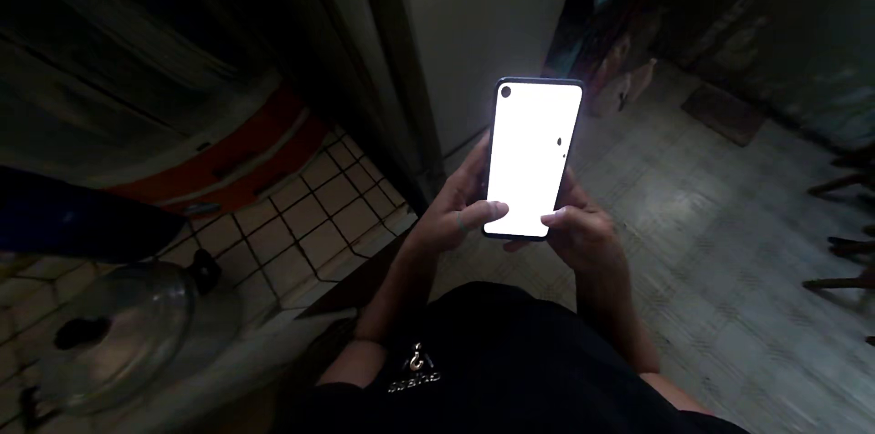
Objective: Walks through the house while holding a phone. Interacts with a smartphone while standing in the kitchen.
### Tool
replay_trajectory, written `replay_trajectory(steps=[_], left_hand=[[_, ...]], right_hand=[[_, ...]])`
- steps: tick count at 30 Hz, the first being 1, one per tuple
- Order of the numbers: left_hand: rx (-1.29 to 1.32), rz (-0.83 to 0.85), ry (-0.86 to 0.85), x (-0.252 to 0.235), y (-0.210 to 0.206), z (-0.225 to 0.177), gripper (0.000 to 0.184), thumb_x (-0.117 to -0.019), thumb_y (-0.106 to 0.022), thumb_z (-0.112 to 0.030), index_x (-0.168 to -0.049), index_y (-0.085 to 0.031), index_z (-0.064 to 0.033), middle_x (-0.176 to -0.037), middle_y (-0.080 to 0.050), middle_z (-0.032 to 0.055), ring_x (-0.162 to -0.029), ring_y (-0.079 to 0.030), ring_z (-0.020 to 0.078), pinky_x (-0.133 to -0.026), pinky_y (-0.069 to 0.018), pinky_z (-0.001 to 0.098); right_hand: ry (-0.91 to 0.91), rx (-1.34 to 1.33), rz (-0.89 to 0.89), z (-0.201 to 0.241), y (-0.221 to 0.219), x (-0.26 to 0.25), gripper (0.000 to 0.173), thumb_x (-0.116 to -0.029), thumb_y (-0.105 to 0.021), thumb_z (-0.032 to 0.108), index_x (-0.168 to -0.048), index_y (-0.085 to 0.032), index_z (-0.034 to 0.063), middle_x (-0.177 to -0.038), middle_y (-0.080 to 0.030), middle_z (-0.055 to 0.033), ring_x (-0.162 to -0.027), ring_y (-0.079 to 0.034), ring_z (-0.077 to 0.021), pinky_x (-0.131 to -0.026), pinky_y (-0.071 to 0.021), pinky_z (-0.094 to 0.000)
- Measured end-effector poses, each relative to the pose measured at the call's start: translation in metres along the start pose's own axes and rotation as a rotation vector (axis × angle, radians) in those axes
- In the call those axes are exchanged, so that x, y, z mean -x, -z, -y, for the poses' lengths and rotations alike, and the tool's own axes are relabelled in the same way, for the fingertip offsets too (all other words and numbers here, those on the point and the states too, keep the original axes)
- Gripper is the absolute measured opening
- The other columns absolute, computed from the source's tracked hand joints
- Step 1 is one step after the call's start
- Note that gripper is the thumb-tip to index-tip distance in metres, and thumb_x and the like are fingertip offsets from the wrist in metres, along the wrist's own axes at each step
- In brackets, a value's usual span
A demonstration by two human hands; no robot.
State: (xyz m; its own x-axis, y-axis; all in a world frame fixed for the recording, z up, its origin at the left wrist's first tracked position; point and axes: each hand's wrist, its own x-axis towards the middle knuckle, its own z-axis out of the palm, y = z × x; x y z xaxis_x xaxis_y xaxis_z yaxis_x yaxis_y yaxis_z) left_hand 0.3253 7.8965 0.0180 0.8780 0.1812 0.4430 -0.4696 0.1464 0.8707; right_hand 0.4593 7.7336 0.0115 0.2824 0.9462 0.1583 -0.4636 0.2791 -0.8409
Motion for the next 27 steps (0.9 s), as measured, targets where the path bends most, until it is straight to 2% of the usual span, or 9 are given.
replay_trajectory(steps=[6, 9, 13, 16, 19, 21, 24, 25, 27], left_hand=[[-0.042, 0.017, -0.03, 0.001, 0.005, -0.001, 0.081, -0.0956, -0.057, -0.007, -0.16, -0.009, 0.001, -0.142, -0.056, 0.0003, -0.121, -0.061, 0.0069, -0.103, -0.0546, 0.0305], [-0.033, 0.019, -0.028, 0.001, 0.006, -0.002, 0.08, -0.0961, -0.058, -0.006, -0.16, -0.01, -0.0012, -0.139, -0.057, -0.002, -0.119, -0.062, 0.0058, -0.101, -0.0552, 0.0293], [-0.039, 0.019, -0.033, 0.001, 0.01, -0.002, 0.082, -0.0942, -0.058, -0.005, -0.159, -0.007, 0.0015, -0.141, -0.056, -0.0004, -0.12, -0.061, 0.0065, -0.103, -0.0544, 0.0298], [-0.033, 0.022, -0.03, 0.0, 0.012, -0.003, 0.083, -0.0932, -0.057, -0.003, -0.159, -0.006, 0.0023, -0.143, -0.054, 0.0018, -0.123, -0.06, 0.0074, -0.104, -0.0535, 0.0305], [-0.022, 0.027, -0.032, -0.001, 0.014, -0.003, 0.081, -0.095, -0.057, -0.005, -0.16, -0.01, -0.0007, -0.141, -0.057, -0.0006, -0.121, -0.062, 0.0071, -0.102, -0.0548, 0.03], [-0.004, 0.043, -0.013, -0.002, 0.015, -0.003, 0.081, -0.0948, -0.056, -0.002, -0.161, -0.009, -0.0027, -0.141, -0.057, -0.0011, -0.12, -0.062, 0.0073, -0.101, -0.0558, 0.0301], [-0.005, 0.059, 0.018, -0.006, 0.015, -0.003, 0.083, -0.0943, -0.056, -0.003, -0.16, -0.005, -0.0018, -0.14, -0.056, 0.0006, -0.118, -0.063, 0.0077, -0.1, -0.0566, 0.03], [-0.005, 0.063, 0.034, -0.007, 0.016, -0.004, 0.083, -0.0954, -0.055, -0.005, -0.161, -0.005, -0.0019, -0.141, -0.055, 0.0025, -0.119, -0.063, 0.0088, -0.1, -0.0563, 0.0307], [-0.123, 0.03, 0.048, -0.012, 0.021, -0.008, 0.078, -0.1013, -0.056, -0.016, -0.161, -0.008, -0.0005, -0.148, -0.051, 0.0048, -0.124, -0.06, 0.0083, -0.103, -0.0541, 0.0292]], right_hand=[[0.012, 0.004, 0.011, 0.0, -0.005, -0.004, 0.053, -0.0974, -0.049, 0.007, -0.147, -0.039, 0.0226, -0.125, -0.069, -0.001, -0.105, -0.072, -0.0198, -0.076, -0.0658, -0.0406], [0.027, 0.034, -0.063, 0.0, -0.012, -0.007, 0.044, -0.1023, -0.047, 0.006, -0.144, -0.044, 0.0214, -0.121, -0.071, -0.0018, -0.1, -0.074, -0.0194, -0.069, -0.0667, -0.039], [0.068, 0.031, 0.056, -0.004, -0.006, -0.011, 0.055, -0.0975, -0.054, 0.002, -0.147, -0.039, 0.0215, -0.125, -0.069, -0.0026, -0.103, -0.073, -0.0206, -0.074, -0.0663, -0.0399], [0.06, 0.032, 0.067, -0.005, -0.005, -0.012, 0.058, -0.0958, -0.052, -0.003, -0.147, -0.038, 0.0207, -0.125, -0.069, -0.0038, -0.103, -0.074, -0.0224, -0.074, -0.0666, -0.0413], [0.017, -0.011, 0.026, -0.005, -0.004, -0.015, 0.054, -0.0993, -0.06, 0.024, -0.148, -0.036, 0.0235, -0.126, -0.068, -0.0033, -0.104, -0.073, -0.0224, -0.072, -0.0662, -0.041], [-0.045, -0.027, -0.127, -0.002, -0.009, -0.016, 0.061, -0.096, -0.065, 0.042, -0.147, -0.039, 0.0214, -0.121, -0.07, -0.0047, -0.099, -0.074, -0.0233, -0.067, -0.0657, -0.0414], [-0.099, 0.009, -0.232, 0.0, -0.013, -0.019, 0.049, -0.1062, -0.045, 0.036, -0.151, -0.035, 0.0198, -0.122, -0.069, -0.0063, -0.099, -0.074, -0.0239, -0.066, -0.0659, -0.0419], [-0.098, 0.005, -0.231, -0.001, -0.012, -0.02, 0.049, -0.1057, -0.046, 0.037, -0.15, -0.036, 0.02, -0.122, -0.069, -0.0069, -0.099, -0.074, -0.0242, -0.066, -0.0658, -0.0421], [-0.098, -0.058, -0.228, -0.002, -0.008, -0.021, 0.06, -0.0948, -0.063, 0.049, -0.144, -0.044, 0.019, -0.118, -0.071, -0.0077, -0.097, -0.074, -0.0254, -0.066, -0.0653, -0.044]])
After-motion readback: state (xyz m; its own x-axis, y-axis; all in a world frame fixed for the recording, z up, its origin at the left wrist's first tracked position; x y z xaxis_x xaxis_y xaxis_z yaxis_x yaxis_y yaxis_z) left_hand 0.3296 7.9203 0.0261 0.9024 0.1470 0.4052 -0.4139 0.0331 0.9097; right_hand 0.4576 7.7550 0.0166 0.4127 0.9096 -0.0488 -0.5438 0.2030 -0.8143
